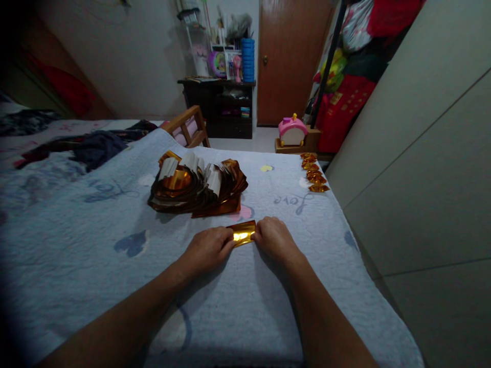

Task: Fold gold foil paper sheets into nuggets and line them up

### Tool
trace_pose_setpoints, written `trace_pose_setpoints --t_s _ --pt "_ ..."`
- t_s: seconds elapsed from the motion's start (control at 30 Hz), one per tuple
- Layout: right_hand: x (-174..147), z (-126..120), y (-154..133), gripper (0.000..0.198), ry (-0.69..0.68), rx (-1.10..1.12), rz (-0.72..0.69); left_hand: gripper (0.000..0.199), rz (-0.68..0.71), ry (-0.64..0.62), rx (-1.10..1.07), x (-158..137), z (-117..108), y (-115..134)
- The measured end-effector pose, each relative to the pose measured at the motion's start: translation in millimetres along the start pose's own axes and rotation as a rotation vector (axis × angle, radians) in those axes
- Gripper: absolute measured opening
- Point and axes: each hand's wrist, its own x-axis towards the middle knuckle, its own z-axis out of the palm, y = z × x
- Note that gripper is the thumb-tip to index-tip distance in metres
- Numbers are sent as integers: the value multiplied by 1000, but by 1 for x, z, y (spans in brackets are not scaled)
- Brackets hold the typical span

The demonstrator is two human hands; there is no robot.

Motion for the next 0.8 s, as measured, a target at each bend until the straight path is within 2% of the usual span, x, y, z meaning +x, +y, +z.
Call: trace_pose_setpoints --t_s 0.17,0.33,0.53,0.67,0.8 --pt "0 2 2 14 17 11 -17 13 -38 -2 -36 -1 -1 0" --pt "1 4 3 13 15 11 -23 9 9 -6 -110 -2 -2 -5" --pt "1 3 3 13 3 16 0 19 194 37 -136 -1 5 -10" --pt "0 3 1 13 6 28 11 22 331 113 -47 1 14 -12" --pt "0 5 4 10 29 22 5 23 407 104 92 0 16 -11"
